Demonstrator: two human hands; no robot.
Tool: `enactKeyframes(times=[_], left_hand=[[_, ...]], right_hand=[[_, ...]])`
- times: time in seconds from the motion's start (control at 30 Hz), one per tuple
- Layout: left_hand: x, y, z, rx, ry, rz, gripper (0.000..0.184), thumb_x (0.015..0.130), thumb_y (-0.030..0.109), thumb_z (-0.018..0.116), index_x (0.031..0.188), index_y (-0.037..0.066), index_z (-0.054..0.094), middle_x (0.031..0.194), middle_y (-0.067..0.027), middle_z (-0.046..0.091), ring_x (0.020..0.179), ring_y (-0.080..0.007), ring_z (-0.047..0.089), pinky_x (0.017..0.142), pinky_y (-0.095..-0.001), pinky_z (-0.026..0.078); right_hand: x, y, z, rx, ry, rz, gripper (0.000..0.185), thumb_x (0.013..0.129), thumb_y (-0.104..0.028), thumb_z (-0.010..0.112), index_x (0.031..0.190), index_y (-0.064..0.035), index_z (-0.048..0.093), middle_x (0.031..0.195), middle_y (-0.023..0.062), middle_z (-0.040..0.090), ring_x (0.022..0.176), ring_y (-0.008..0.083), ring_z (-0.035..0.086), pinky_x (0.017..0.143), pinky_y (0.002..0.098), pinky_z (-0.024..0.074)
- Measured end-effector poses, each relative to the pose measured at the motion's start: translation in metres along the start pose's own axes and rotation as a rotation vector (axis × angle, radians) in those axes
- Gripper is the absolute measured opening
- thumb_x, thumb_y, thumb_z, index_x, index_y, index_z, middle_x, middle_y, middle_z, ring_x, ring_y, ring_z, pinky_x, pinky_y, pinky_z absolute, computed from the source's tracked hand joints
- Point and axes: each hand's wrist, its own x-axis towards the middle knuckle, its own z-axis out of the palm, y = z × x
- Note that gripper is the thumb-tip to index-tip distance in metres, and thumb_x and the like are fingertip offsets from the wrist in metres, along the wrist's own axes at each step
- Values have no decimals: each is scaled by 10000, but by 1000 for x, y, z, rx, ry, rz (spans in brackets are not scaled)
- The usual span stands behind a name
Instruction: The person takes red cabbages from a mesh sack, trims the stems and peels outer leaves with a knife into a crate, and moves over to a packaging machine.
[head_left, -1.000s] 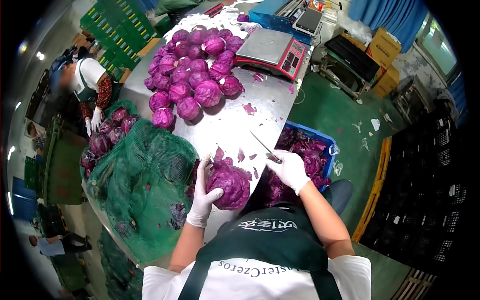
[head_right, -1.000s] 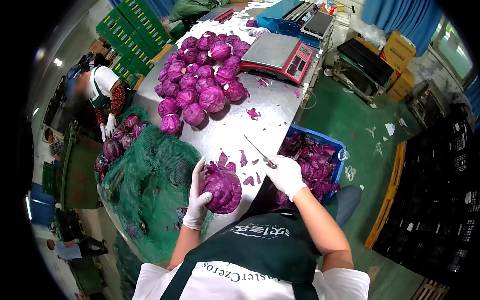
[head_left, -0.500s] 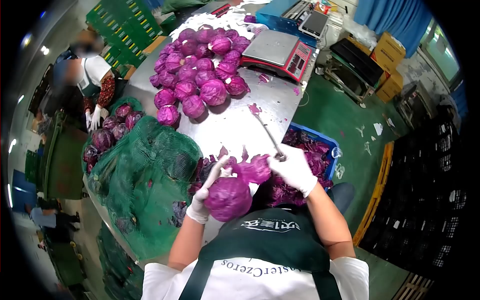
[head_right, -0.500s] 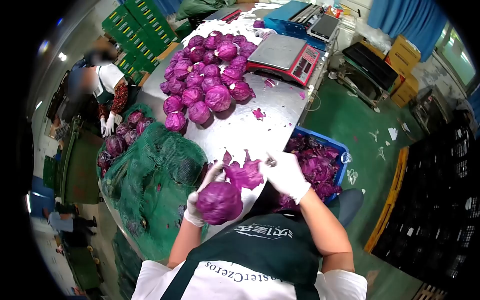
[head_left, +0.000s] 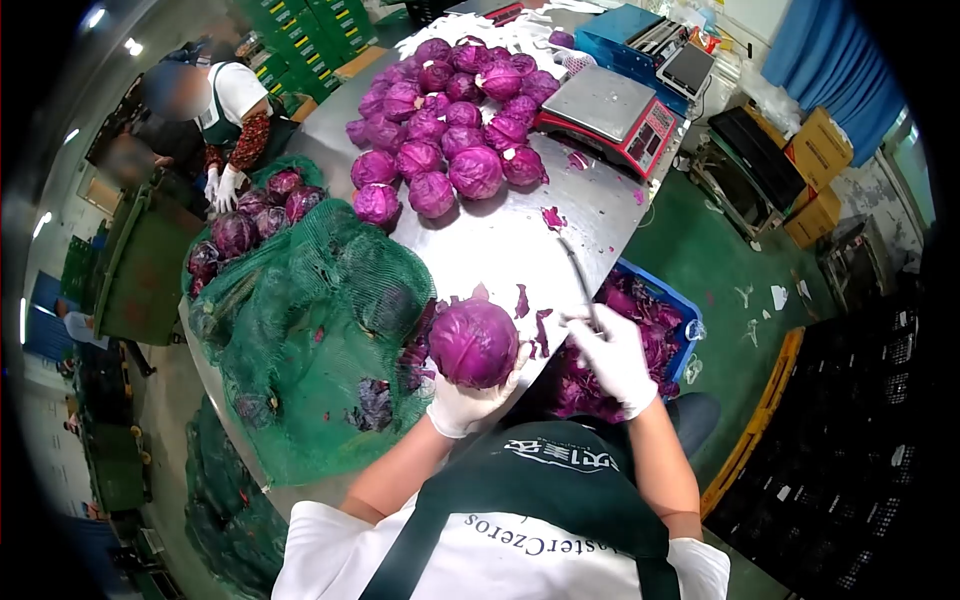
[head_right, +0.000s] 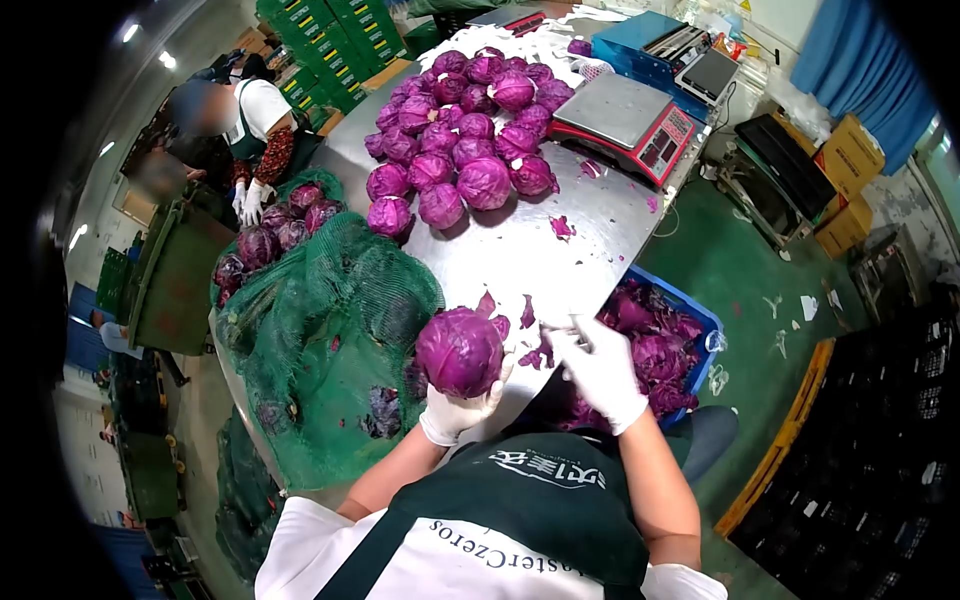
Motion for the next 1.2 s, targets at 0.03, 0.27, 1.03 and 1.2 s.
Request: enactKeyframes(times=[0.03, 0.27, 1.03, 1.2], left_hand=[[2, -2, 1, 41, 24, 27, 716, 896, 544, 524, 1443, 97, 406, 1455, -124, 444, 1325, -299, 442, 1014, -483, 447], [11, -4, 14, 624, 131, 144, 763, 916, 654, 435, 1450, 112, 375, 1410, -175, 463, 1230, -390, 515, 1004, -523, 476], [-17, 133, 79, 1194, 330, 1307, 389, 1024, 349, 457, 1144, 27, 639, 978, -76, 684, 813, -136, 657, 736, -246, 527], [-119, 253, -11, 957, 707, 1723, 268, 993, 256, 526, 1094, 50, 663, 862, -44, 692, 669, -118, 629, 596, -221, 499]], right_hand=[[-2, -4, 10, 0, -36, -41, 366, 912, -131, 665, 1235, 33, 609, 895, 34, 667, 685, 65, 587, 626, 225, 500], [12, 29, 42, -62, -82, 12, 501, 867, -244, 733, 1290, -14, 592, 1036, 114, 699, 871, 125, 613, 822, 267, 504], [104, 144, 88, -1095, -401, -124, 615, 820, -335, 711, 1394, -230, 517, 1524, 143, 378, 1240, 349, 539, 991, 413, 476], [93, 183, 15, -989, -28, -225, 585, 845, -220, 667, 1409, -214, 510, 1571, 83, 317, 1304, 312, 493, 1001, 379, 464]])
